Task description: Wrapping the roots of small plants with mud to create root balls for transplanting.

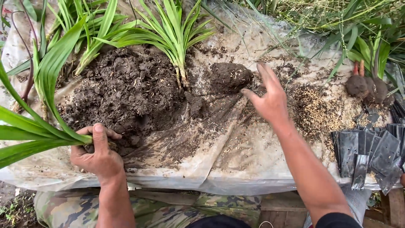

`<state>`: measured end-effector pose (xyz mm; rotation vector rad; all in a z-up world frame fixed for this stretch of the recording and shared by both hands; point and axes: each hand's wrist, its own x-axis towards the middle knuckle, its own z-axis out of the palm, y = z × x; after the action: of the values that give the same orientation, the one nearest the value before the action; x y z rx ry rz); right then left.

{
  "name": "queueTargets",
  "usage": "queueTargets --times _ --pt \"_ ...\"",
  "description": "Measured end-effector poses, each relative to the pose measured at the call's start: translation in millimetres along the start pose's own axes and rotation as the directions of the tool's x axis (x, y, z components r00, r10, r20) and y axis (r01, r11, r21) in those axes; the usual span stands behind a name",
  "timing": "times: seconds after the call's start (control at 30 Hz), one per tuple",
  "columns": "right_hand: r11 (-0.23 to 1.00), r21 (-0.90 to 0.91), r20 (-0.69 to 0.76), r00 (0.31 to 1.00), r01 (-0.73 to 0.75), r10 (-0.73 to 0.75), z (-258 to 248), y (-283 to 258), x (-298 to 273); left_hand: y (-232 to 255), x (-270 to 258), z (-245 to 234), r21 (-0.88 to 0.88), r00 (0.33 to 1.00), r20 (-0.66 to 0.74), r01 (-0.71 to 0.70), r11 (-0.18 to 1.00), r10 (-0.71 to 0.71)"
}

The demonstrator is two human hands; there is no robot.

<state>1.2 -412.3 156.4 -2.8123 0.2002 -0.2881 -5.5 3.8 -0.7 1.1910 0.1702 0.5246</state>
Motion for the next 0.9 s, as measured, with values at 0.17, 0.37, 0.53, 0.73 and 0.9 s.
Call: queueTargets --times 0.17,0.37,0.53,0.73,0.9 --pt "0.983 0.030 0.223 0.960 -0.181 0.170 14 16 28 -2 0 0 0.000 1.000 -0.006 -0.002 1.000 0.002" --pt "0.968 0.206 -0.076 0.989 0.141 -0.128 45 52 26 -2 -1 -1 0.006 1.000 -0.010 -0.001 1.000 0.001" --pt "0.978 0.067 -0.194 0.964 0.198 -0.182 56 64 18 -1 -1 1 0.030 1.000 -0.009 -0.022 0.999 0.022" --pt "0.939 0.324 -0.106 0.982 -0.114 0.156 53 53 17 0 1 4 0.022 1.000 -0.023 0.007 1.000 -0.006" --pt "0.957 -0.102 -0.280 0.915 0.271 -0.289 65 68 -4 -13 4 7 -0.013 0.986 -0.097 -0.135 0.991 0.134"
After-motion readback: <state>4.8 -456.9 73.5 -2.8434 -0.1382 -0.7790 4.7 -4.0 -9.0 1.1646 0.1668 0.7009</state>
